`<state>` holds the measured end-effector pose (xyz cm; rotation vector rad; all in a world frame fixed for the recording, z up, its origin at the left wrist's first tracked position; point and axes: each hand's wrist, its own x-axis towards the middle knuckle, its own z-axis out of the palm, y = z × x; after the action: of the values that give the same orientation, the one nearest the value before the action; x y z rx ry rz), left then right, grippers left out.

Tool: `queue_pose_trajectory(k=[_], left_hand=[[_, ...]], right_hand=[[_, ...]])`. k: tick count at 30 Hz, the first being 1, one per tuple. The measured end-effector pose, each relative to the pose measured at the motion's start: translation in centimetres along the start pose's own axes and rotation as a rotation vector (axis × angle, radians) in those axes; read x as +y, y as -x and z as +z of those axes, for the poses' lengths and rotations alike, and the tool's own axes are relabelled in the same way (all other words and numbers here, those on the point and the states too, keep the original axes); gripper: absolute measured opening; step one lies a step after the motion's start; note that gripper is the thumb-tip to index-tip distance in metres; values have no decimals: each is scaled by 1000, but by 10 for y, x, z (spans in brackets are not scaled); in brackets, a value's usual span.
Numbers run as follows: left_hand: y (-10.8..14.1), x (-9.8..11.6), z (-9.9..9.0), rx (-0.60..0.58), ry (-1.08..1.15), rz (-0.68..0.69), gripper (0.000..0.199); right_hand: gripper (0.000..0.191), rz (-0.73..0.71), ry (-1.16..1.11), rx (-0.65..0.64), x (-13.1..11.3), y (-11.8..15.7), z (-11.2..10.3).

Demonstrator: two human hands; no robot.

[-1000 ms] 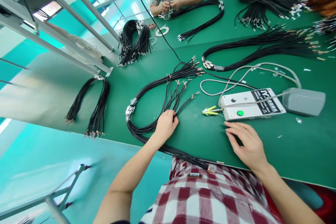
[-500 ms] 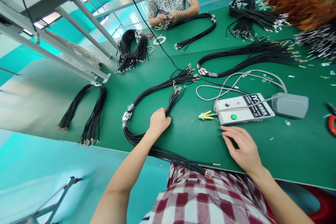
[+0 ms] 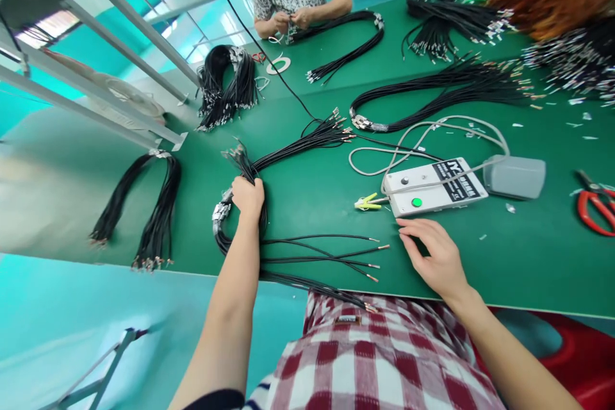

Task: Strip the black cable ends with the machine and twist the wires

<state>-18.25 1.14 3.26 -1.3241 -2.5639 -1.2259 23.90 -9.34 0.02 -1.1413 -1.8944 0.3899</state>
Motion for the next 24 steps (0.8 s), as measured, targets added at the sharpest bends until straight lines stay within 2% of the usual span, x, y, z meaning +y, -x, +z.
queue_pose_trajectory(k=[2,4,5,7,8,9,11,13,17,19,21,23,24], left_hand=[[18,10,-1,2,-25,70,29],[55,27,-6,-107,-35,271,24],[79,37,-9,-238,-19,411,16],[129,58,-12,-660,73,641,7],[152,68,-12,-809,96,726,8],[172,76,-11,-897,81,784,13],[196,88,-6,-939,22,784,13],[203,93,-3,-944,17,736,10],[191,93,-12,-1008,308,514,13],[185,95,-23,-1001,465,397,10],[184,97,-31,-974,550,349,9],[185,98,-37,-957,594,303,9],[187,98,-38,-958,610,264,10]], right_hand=[[17,8,-10,6,-1,0,0],[16,16,-21,1,-1,-1,-1],[16,24,-24,-3,0,-1,0],[14,45,-25,-13,1,-2,0],[14,56,-19,-22,0,-3,0],[14,64,-8,-39,-1,-2,0],[15,61,20,-111,-8,-1,0],[15,38,30,-217,-20,4,1],[8,15,-15,-379,-47,19,3],[7,-3,-93,-499,-55,24,3],[8,-2,-192,-613,-59,22,2],[10,100,-257,-592,-58,11,0],[11,199,-287,-520,-57,4,0]])
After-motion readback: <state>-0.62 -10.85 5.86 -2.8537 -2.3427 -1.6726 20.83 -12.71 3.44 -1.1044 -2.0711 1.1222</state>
